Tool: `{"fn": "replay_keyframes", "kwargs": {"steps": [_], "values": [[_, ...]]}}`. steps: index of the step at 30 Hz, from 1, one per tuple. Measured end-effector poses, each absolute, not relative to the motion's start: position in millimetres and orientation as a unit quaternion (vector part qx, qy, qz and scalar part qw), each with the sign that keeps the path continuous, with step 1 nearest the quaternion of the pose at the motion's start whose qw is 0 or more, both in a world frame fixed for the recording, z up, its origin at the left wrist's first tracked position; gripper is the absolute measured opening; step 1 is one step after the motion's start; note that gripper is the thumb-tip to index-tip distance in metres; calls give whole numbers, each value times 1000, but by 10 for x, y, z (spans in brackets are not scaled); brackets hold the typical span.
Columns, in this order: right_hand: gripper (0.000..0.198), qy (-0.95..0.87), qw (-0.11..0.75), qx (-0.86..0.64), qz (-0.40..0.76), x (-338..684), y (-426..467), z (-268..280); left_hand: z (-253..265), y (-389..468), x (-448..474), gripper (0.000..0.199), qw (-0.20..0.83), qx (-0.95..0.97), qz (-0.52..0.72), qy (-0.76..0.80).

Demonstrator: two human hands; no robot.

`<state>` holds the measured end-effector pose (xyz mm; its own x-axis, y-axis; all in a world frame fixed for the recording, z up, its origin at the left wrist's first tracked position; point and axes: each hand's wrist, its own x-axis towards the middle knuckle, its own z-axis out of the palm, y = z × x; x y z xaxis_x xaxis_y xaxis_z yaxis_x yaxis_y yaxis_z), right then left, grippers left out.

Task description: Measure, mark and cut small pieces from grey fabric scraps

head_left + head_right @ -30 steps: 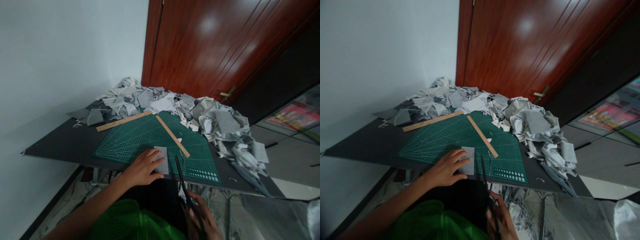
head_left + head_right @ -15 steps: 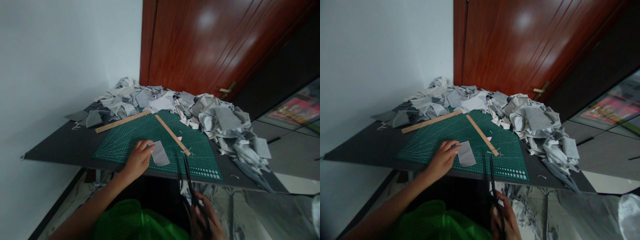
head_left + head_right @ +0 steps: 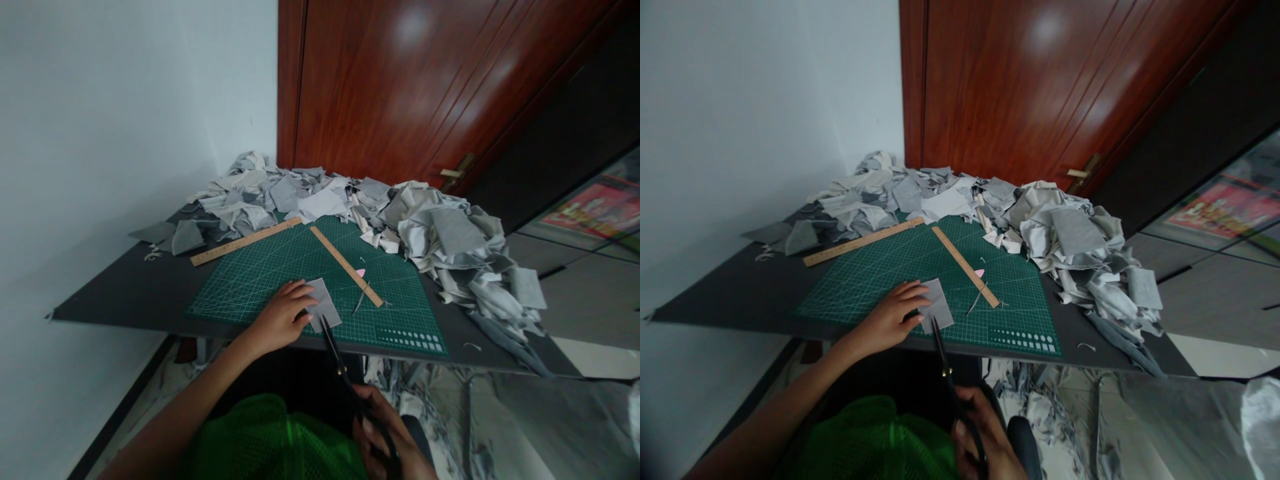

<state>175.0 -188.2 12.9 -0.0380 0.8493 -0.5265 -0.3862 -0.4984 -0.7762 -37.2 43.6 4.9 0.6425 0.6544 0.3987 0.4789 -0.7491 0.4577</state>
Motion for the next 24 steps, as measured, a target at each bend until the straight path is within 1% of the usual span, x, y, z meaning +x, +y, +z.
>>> {"fn": "replay_keyframes", "kwargs": {"steps": [5, 7, 13, 19, 24], "values": [[66, -278, 432, -512, 689, 1779, -1947, 15, 31, 435, -388, 27, 191, 858, 352, 323], [65, -287, 431, -508, 688, 1791, -1962, 2, 41, 435, -390, 28, 198, 858, 353, 318], [65, -309, 431, -492, 690, 1802, -1948, 14, 73, 454, -391, 42, 212, 851, 360, 319], [70, -339, 445, -465, 686, 1741, -1929, -26, 71, 482, -369, 35, 205, 863, 347, 306], [73, -333, 439, -484, 680, 1715, -1969, -36, 89, 487, -373, 39, 214, 867, 329, 308]]}}
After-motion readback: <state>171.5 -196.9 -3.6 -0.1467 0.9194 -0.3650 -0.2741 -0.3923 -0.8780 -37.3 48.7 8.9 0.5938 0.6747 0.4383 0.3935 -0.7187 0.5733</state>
